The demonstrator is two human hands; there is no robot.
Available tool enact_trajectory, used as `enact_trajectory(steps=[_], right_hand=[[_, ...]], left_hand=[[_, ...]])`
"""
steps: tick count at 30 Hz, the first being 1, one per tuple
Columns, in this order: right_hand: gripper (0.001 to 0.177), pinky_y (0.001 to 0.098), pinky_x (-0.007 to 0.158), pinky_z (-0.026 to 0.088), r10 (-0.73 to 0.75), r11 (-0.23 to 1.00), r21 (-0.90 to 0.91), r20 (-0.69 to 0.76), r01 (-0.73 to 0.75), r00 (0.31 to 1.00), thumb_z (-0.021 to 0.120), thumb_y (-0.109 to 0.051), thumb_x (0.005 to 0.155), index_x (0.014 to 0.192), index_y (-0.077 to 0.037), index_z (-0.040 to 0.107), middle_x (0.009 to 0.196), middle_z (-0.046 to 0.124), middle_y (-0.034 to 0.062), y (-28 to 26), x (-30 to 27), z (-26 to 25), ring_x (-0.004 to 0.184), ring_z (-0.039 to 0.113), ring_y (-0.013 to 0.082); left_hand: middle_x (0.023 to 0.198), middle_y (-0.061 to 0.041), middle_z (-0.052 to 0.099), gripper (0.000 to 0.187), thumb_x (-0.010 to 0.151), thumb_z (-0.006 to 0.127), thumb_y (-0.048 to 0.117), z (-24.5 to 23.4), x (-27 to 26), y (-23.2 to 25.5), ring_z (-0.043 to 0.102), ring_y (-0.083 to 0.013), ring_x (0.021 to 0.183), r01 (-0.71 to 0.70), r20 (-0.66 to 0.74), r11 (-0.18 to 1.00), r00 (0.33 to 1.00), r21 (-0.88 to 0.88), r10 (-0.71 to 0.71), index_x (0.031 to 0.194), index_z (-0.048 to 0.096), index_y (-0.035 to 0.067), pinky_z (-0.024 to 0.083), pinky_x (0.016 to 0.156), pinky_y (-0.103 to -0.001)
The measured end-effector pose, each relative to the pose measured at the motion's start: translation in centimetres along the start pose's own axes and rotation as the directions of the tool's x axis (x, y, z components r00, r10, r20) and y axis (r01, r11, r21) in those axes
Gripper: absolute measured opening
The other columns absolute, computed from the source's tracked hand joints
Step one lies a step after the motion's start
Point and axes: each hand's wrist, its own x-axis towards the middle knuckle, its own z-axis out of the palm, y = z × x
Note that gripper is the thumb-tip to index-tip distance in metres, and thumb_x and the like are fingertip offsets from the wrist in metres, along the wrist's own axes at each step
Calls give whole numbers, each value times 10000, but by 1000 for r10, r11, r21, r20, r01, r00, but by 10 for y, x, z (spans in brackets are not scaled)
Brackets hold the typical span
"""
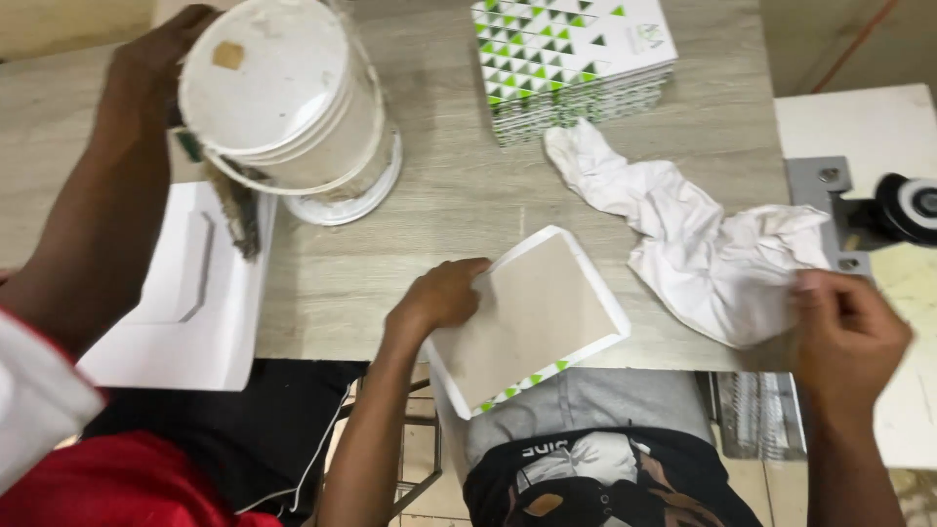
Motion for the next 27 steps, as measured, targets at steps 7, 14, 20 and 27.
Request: enact_trajectory(steps=[7, 14, 20, 27], right_hand=[[965, 732, 1040, 374, 832, 383, -560, -137, -735, 538, 716, -622, 901, 1542, 38, 421, 1548, 338, 311, 194, 12, -43, 1382, 327, 555], [875, 626, 973, 404, 777, 278, -663, -270, -695, 569, 812, -554, 812, 1365, 54, 509, 1357, 443, 241, 319, -13, -21, 1226, 433, 469], [861, 606, 1027, 391, 837, 318, -544, -224, -776, 500, 843, -467, 787, 1397, 5, 459, 1387, 429, 260, 238, 0, -29, 1282, 414, 484], [906, 612, 1037, 403, 865, 298, -519, -207, -801, 456, 831, -485, 809, 1451, -21, 391, 1430, 371, 255, 241, 1, -30, 1315, 372, 464]], left_hand=[[1108, -11, 733, 605, 881, 435, 112, 6, 5, 1, 636, -251, 955, 15, 47, 998, 999, 62, -18, 1418, 599, 337, 452, 729, -393], [1277, 47, 721, 751, 801, 356, 47, -1, -4, 11, 654, -243, 1081, 171, 63, 979, 982, 107, -179, 1424, 614, 378, 484, 818, -359], [1409, 65, 655, 782, 789, 345, 11, 3, 4, 14, 632, -250, 1192, 125, 63, 978, 989, 165, -137, 1457, 583, 339, 494, 904, -366], [1180, 38, 717, 674, 821, 350, 51, 2, 2, 18, 654, -245, 999, 120, 56, 974, 990, 190, -133, 1340, 650, 358, 478, 781, -370]])
